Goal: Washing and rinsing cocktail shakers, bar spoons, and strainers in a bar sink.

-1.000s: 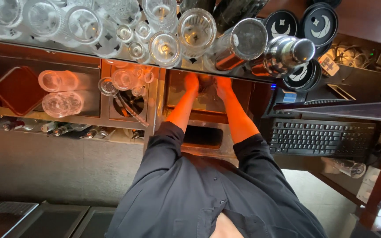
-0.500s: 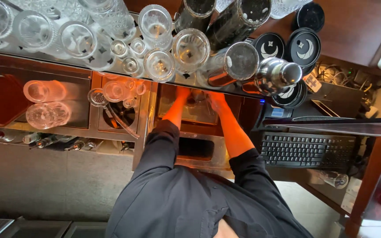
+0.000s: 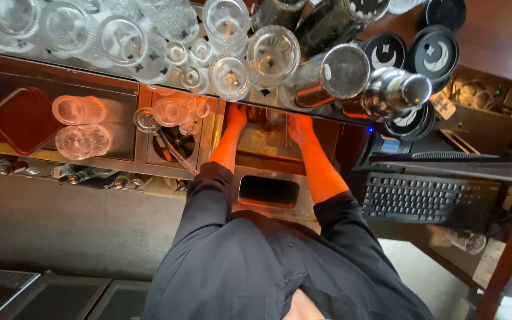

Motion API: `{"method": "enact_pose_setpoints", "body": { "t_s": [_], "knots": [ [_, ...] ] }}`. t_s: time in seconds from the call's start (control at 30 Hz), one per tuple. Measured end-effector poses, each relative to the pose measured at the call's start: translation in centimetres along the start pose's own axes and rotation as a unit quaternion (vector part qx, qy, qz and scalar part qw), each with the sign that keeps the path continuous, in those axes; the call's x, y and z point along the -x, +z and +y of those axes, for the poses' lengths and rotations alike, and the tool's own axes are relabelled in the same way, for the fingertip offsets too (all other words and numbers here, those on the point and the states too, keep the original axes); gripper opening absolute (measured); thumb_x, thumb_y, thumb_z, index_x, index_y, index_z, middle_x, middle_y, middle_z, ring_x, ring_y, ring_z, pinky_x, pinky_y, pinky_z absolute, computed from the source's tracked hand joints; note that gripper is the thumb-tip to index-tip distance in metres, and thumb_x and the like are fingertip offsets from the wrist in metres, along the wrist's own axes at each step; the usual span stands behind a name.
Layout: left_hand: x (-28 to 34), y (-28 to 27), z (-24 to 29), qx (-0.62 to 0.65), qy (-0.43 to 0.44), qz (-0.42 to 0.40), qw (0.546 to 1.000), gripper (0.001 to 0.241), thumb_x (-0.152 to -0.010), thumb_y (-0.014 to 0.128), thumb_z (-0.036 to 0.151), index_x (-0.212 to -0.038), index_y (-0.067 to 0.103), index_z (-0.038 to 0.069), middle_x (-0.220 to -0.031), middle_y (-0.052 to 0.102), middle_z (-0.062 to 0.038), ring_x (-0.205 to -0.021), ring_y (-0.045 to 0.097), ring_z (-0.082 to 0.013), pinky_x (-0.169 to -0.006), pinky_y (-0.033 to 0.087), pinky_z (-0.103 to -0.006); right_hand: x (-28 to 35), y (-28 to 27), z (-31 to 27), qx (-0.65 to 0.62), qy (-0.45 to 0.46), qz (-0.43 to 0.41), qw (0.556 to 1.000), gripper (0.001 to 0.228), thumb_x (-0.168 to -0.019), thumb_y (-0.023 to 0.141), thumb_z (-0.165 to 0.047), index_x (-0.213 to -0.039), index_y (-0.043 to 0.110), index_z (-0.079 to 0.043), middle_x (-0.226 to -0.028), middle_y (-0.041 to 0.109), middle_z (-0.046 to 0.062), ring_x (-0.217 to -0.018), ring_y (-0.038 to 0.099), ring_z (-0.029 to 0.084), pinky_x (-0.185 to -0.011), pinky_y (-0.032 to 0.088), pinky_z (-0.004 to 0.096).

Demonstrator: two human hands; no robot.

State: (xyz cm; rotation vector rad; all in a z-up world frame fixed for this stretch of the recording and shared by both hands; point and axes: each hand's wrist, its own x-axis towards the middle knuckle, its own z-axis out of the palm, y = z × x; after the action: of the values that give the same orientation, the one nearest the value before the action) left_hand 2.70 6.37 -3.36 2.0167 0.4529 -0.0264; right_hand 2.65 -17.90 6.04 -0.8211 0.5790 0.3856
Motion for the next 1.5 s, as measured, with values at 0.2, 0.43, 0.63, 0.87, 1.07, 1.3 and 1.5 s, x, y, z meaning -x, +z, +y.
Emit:
{"method": "enact_pose_setpoints", "body": {
  "t_s": [0.2, 0.43, 0.63, 0.87, 1.07, 1.3, 1.5],
  "knots": [
    [-1.8, 1.1, 0.6, 0.081, 0.05, 0.024, 0.995, 0.04, -0.092, 0.068, 0.015, -0.128, 0.063, -0.001, -0.136, 0.063, -0.023, -0.131, 0.057, -0.038, -0.109, 0.044, -0.0445, -3.1, -5.2, 2.3, -0.03, -0.006, -0.014, 0.999, 0.022, -0.102, 0.062, -0.02, -0.124, 0.063, -0.019, -0.112, 0.07, -0.001, -0.097, 0.063, 0.02, -0.074, 0.048, 0.041],
    [-1.8, 1.9, -0.2, 0.121, 0.103, -0.032, 0.987, 0.041, -0.093, 0.065, 0.012, -0.132, 0.061, -0.001, -0.139, 0.062, -0.023, -0.134, 0.054, -0.0364, -0.113, 0.041, -0.0446, 0.1, 0.1, 1.3, -0.086, -0.078, -0.056, 0.992, 0.027, -0.101, 0.058, -0.018, -0.126, 0.063, -0.01, -0.126, 0.071, 0.005, -0.119, 0.064, 0.021, -0.106, 0.051, 0.036],
    [4.0, 0.9, 2.8, 0.092, 0.08, 0.063, 0.99, 0.054, -0.09, 0.073, 0.016, -0.135, 0.054, -0.006, -0.139, 0.053, -0.03, -0.13, 0.046, -0.0433, -0.109, 0.035, -0.0488, 0.4, -0.6, 2.5, -0.071, -0.084, -0.062, 0.992, 0.026, -0.101, 0.061, -0.012, -0.126, 0.065, -0.007, -0.123, 0.07, 0.007, -0.115, 0.064, 0.023, -0.103, 0.052, 0.037],
    [9.9, 4.2, 6.2, 0.177, 0.012, -0.017, 0.984, 0.028, -0.111, 0.055, 0.024, -0.12, 0.068, 0.001, -0.116, 0.074, -0.013, -0.11, 0.066, -0.0272, -0.097, 0.051, -0.0393, 1.5, -1.1, 3.4, -0.05, -0.113, -0.069, 0.99, 0.041, -0.092, 0.063, 0.0, -0.131, 0.058, -0.009, -0.116, 0.069, 0.005, -0.109, 0.066, 0.024, -0.098, 0.052, 0.036],
    [7.1, 4.9, 8.9, 0.39, -0.117, -0.101, 0.908, 0.023, -0.096, 0.066, 0.014, -0.107, 0.075, -0.004, -0.102, 0.075, -0.009, -0.094, 0.067, -0.0183, -0.085, 0.054, -0.0325, -0.5, -2.4, 2.4, 0.278, -0.132, 0.023, 0.951, 0.039, -0.095, 0.073, -0.015, -0.131, 0.063, -0.004, -0.124, 0.07, 0.008, -0.11, 0.066, 0.019, -0.099, 0.052, 0.034],
    [5.6, 4.2, 10.8, 0.332, -0.082, -0.144, 0.929, 0.019, -0.093, 0.068, 0.012, -0.106, 0.076, 0.002, -0.103, 0.077, -0.007, -0.094, 0.067, -0.0158, -0.084, 0.052, -0.0302, -4.4, -2.4, -0.1, 0.535, -0.225, 0.026, 0.814, 0.041, -0.104, 0.063, -0.027, -0.138, 0.062, -0.004, -0.146, 0.061, 0.008, -0.135, 0.055, 0.028, -0.116, 0.042, 0.04],
    [4.4, 3.9, 8.7, 0.42, -0.154, -0.129, 0.885, 0.024, -0.096, 0.068, 0.013, -0.115, 0.074, 0.0, -0.108, 0.074, -0.005, -0.096, 0.067, -0.0162, -0.085, 0.053, -0.0314, -3.8, -0.2, -1.3, 0.624, -0.258, -0.126, 0.727, 0.052, -0.11, 0.052, -0.025, -0.157, 0.045, -0.004, -0.162, 0.038, 0.011, -0.148, 0.032, 0.028, -0.121, 0.025, 0.041]
  ]
}}
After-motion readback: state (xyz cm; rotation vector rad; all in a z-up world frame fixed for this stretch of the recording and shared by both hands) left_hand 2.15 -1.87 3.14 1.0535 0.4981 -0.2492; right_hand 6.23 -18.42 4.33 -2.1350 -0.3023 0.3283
